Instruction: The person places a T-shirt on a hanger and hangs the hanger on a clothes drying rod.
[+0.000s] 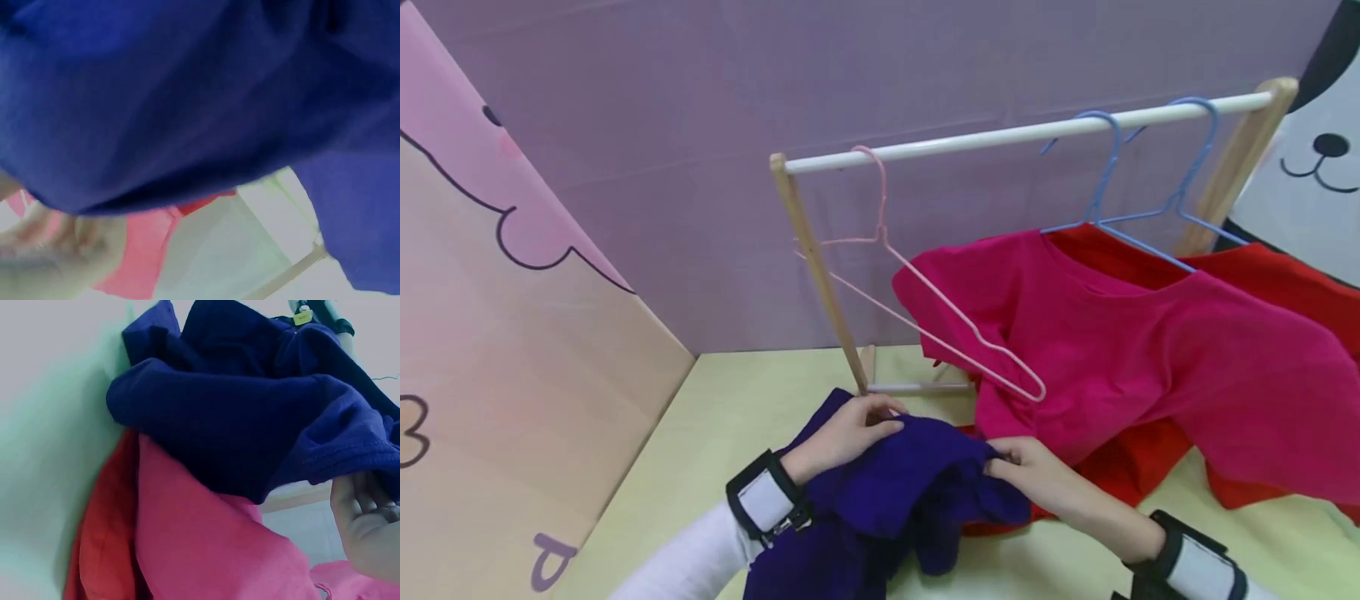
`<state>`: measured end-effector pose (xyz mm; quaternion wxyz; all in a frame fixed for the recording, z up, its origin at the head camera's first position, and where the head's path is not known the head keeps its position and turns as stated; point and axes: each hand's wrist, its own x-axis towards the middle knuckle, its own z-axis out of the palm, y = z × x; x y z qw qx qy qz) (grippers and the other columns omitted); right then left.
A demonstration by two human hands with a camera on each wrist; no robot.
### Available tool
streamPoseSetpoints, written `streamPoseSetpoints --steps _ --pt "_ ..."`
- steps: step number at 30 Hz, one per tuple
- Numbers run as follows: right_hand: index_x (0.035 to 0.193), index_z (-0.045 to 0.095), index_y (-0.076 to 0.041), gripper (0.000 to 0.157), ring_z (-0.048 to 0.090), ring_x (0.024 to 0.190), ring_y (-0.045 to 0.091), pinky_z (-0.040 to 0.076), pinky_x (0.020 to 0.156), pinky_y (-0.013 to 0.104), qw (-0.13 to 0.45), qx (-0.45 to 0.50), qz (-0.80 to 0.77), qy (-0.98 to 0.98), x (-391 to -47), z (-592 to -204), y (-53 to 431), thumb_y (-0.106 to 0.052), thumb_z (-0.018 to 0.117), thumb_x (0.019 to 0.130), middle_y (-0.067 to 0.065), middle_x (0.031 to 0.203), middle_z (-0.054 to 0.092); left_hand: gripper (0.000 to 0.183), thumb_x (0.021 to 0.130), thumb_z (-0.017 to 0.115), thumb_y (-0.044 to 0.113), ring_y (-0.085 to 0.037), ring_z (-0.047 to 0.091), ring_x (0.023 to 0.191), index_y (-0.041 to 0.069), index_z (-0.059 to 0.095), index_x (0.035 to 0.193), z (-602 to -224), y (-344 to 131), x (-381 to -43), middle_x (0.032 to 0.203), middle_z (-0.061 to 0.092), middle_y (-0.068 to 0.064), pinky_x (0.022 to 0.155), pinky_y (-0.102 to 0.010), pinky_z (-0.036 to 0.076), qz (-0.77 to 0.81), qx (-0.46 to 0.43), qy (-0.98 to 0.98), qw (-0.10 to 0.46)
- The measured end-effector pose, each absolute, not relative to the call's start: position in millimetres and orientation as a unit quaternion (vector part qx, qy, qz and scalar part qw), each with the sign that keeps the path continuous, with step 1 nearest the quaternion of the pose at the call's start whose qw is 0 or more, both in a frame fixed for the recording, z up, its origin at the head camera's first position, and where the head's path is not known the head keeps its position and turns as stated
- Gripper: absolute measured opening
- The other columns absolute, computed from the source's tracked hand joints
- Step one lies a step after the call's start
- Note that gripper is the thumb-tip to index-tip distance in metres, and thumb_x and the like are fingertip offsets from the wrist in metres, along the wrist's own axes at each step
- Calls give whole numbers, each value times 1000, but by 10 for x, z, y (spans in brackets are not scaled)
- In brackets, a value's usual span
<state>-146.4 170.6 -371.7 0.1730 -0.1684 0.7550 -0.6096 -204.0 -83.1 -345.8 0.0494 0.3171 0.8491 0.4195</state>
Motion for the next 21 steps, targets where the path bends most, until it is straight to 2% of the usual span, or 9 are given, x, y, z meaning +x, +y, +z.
streamPoseSetpoints --steps 3,5,9,12,15,18,21 --pt "103 58 8 27 59 74 8 48 67 24 189 -129 -641 733 -1460 -3723 1723 -8 50 83 5 88 65 22 81 63 9 -16 57 79 2 59 102 -3468 -814 -1932 90 58 -5 70 -26 46 411 336 846 -52" --pt "103 58 7 26 59 73 9 48 67 25 199 -104 -665 713 -1456 -3725 1732 -8 50 84 4 86 65 30 77 69 13 -15 55 85 4 58 104 -3444 -815 -1808 95 56 -4 74 -27 46 393 363 838 -101" --pt "99 62 -2 20 61 70 9 49 64 24 221 -60 -714 661 -1462 -3721 1758 -10 50 85 0 79 66 63 69 74 39 -16 46 103 9 48 119 -3462 -830 -1541 115 46 -4 84 -32 40 261 442 850 -120" --pt "96 64 -9 17 61 69 7 49 63 23 231 -48 -740 630 -1474 -3721 1779 -10 50 86 -2 78 67 83 65 73 48 -20 41 112 12 37 130 -3572 -845 -1428 127 39 -9 87 -36 36 123 475 862 -130" --pt "94 64 -13 16 62 69 7 49 64 23 235 -51 -752 614 -1483 -3735 1797 -12 50 87 -2 79 67 84 64 77 39 -21 44 111 10 35 132 -3698 -872 -1434 126 42 -12 87 -36 38 48 485 854 -181" --pt "102 62 -9 18 63 74 10 50 66 25 236 -59 -753 611 -1484 -3741 1832 -14 51 88 1 83 67 69 65 77 21 -18 50 102 9 45 125 -3769 -914 -1508 115 51 -8 82 -32 41 60 479 846 -227" --pt "107 59 -8 21 63 78 12 50 69 28 235 -59 -750 615 -1490 -3730 1893 -17 52 89 3 88 67 56 68 71 6 -15 53 97 7 49 120 -3757 -958 -1573 107 56 -3 81 -30 43 138 458 854 -205"
